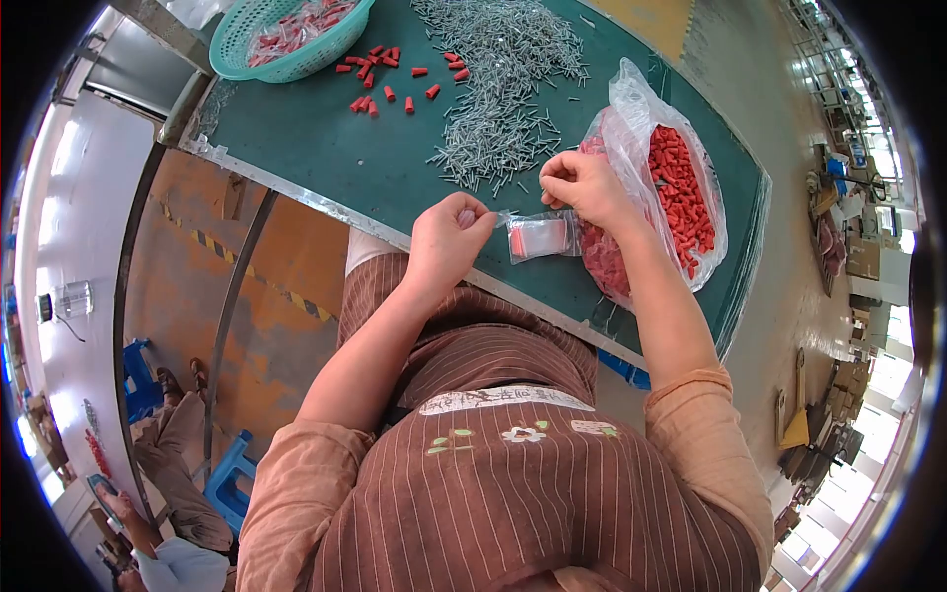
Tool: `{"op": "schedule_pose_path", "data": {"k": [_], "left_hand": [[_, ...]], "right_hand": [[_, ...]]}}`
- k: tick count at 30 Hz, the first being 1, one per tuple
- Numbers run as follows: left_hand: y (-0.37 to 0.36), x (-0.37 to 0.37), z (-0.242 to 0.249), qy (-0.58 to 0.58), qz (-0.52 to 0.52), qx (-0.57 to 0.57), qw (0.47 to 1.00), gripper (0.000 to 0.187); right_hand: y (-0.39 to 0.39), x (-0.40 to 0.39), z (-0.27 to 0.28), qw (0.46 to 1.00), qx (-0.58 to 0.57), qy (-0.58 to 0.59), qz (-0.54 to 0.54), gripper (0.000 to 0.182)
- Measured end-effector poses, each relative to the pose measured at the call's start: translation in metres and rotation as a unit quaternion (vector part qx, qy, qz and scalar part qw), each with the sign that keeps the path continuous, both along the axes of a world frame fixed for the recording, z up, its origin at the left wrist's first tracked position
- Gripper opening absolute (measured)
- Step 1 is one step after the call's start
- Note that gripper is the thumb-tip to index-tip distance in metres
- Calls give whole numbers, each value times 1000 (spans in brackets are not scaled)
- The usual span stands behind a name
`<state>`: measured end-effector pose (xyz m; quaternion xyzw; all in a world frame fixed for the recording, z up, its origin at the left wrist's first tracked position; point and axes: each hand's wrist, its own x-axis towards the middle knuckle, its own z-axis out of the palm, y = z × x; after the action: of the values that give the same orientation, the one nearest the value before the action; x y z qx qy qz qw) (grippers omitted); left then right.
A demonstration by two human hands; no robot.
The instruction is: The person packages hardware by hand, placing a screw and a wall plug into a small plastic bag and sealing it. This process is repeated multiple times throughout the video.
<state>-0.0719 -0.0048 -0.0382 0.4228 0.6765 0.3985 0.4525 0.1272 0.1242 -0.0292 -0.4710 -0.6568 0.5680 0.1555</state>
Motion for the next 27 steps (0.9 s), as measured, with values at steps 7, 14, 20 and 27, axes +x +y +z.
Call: {"op": "schedule_pose_path", "data": {"k": [7,14,20,27], "left_hand": [[12,15,15,16,-28,11,999,22],[16,17,9,-46,-42,-42,997,22],[17,19,11,-76,-32,-53,995,21],[18,22,18,-34,-28,-26,999,17]], "right_hand": [[-45,-21,43,991,73,95,51,7],[-46,-19,41,948,283,-2,149,12],[-48,-17,54,926,323,-60,185,16],[-48,-13,64,939,305,-56,150,18]]}}
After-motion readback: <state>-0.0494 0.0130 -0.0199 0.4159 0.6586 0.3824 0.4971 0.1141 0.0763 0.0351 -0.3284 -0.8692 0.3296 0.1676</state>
